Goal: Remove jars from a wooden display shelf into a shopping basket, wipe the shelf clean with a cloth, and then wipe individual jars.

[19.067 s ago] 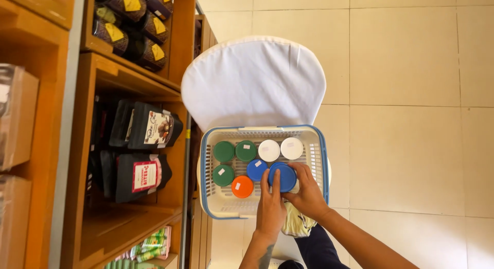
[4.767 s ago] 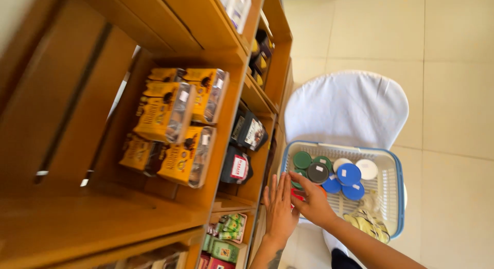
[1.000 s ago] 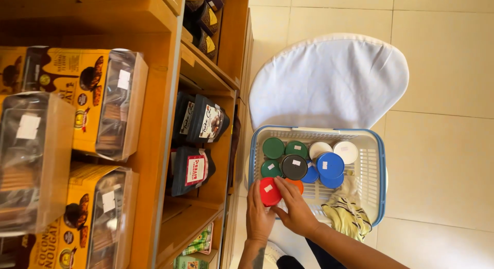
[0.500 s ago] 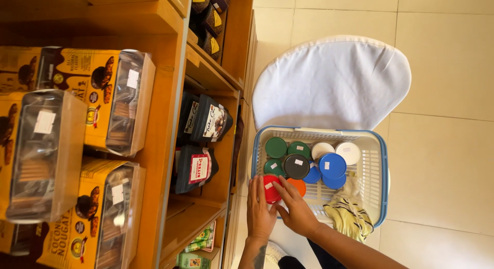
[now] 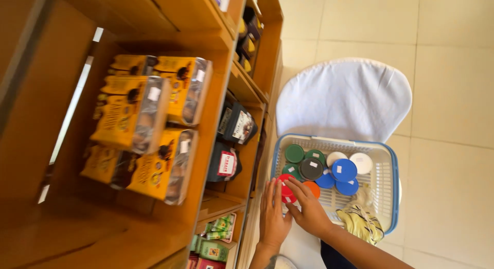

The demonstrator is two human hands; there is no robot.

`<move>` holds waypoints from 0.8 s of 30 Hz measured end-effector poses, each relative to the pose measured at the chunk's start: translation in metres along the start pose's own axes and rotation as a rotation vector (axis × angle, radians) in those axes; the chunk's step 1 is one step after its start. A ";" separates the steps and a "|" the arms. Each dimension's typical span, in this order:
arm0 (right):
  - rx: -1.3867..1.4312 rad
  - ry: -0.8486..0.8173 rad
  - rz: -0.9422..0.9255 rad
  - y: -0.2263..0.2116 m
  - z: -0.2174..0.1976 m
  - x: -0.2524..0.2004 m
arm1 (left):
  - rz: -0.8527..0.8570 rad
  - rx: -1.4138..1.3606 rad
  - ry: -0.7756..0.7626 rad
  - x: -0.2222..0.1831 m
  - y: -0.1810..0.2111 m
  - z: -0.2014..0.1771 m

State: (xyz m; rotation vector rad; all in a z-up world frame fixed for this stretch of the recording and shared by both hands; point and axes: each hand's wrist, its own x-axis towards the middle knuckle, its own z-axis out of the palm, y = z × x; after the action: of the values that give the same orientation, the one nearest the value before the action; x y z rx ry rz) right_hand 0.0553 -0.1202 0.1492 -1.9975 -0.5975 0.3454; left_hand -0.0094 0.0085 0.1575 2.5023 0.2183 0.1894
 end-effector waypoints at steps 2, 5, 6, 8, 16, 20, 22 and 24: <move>0.007 0.002 -0.042 -0.026 -0.010 -0.002 | 0.029 -0.002 0.044 -0.003 0.018 -0.027; 0.049 -0.015 -0.094 -0.075 -0.029 -0.003 | 0.075 0.006 0.114 -0.012 0.042 -0.070; 0.087 -0.029 -0.091 -0.094 -0.034 -0.006 | 0.094 0.018 0.129 -0.020 0.049 -0.085; 0.147 -0.058 -0.170 -0.131 -0.040 -0.011 | 0.085 0.026 0.190 -0.034 0.069 -0.122; 0.242 -0.154 -0.706 -0.307 -0.053 -0.024 | 0.154 0.161 0.538 -0.109 0.154 -0.303; 0.387 -0.197 -0.965 -0.421 -0.066 -0.055 | 0.200 0.315 0.748 -0.154 0.196 -0.380; 0.413 -0.202 -1.072 -0.464 -0.070 -0.070 | 0.224 0.397 0.817 -0.176 0.213 -0.409; 0.396 -0.181 -1.143 -0.497 -0.069 -0.083 | 0.219 0.484 0.889 -0.198 0.231 -0.435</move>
State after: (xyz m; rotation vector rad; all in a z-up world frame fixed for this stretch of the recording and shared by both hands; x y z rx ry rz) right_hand -0.1127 -0.0200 0.6183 -1.0108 -1.5197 -0.0729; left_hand -0.2580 0.0312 0.6266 2.7277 0.3739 1.4933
